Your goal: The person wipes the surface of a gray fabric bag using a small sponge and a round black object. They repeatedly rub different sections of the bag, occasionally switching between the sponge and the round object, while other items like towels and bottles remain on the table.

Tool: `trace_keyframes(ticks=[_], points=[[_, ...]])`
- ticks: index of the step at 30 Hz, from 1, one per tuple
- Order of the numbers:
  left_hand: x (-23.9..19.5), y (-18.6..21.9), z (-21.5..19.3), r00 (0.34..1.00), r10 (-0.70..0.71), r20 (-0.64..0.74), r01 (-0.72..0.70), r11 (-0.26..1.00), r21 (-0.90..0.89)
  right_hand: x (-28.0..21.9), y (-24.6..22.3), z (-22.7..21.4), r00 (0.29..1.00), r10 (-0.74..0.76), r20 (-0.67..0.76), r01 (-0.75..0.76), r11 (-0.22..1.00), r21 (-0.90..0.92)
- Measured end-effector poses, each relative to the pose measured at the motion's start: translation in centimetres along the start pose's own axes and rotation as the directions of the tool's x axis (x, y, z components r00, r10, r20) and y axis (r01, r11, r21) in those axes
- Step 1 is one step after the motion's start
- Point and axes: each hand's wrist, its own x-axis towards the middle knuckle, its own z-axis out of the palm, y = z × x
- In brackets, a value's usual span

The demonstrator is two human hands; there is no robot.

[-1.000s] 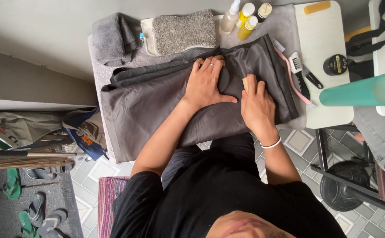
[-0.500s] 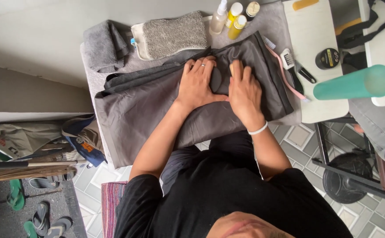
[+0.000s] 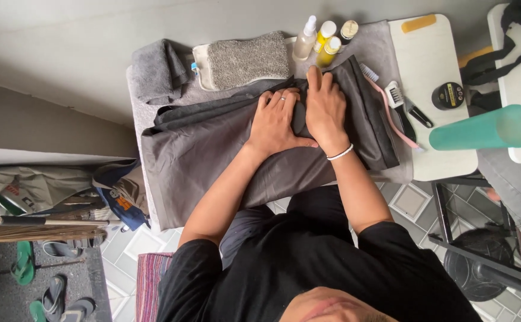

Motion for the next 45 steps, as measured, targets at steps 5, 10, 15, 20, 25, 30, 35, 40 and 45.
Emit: trace_keyframes(ticks=[5,10,15,20,25,30,35,40,45], points=[[0.0,-0.1,0.3,0.999,0.01,-0.031,-0.009,1.0,0.019,0.1,0.0,-2.2,0.999,-0.004,0.033,0.003,0.999,0.045],[0.2,0.3,-0.4,0.992,0.055,-0.117,-0.051,0.998,0.041,-1.8,1.0,-4.2,0.997,-0.019,0.081,0.009,0.993,0.12],[0.1,0.1,0.3,0.999,-0.025,-0.025,0.024,0.999,-0.03,-8.0,2.5,-8.4,0.973,-0.055,0.223,0.038,0.996,0.079],[0.0,0.3,0.1,0.999,-0.027,-0.035,0.025,0.999,-0.041,-9.3,2.3,-8.2,0.967,-0.015,0.253,-0.011,0.995,0.099],[0.2,0.3,-0.4,0.999,-0.015,-0.033,0.013,0.998,-0.06,-6.7,2.1,-7.4,0.975,-0.024,0.219,-0.004,0.992,0.123],[0.2,0.2,-0.2,0.999,-0.014,-0.039,0.011,0.997,-0.074,-2.5,2.1,-3.4,0.997,-0.078,0.027,0.077,0.996,0.035],[0.1,0.2,-0.4,0.999,-0.012,-0.038,0.01,0.998,-0.057,-5.6,1.0,-5.7,0.997,-0.082,0.005,0.082,0.997,-0.011],[0.2,0.0,-0.4,0.999,-0.025,-0.042,0.022,0.997,-0.078,-7.1,1.4,-6.1,0.997,-0.081,0.014,0.082,0.99,-0.116],[0.1,0.0,0.1,0.999,-0.041,-0.001,0.041,0.998,-0.038,-1.9,0.7,-0.9,0.98,-0.115,-0.164,0.087,0.982,-0.169]])
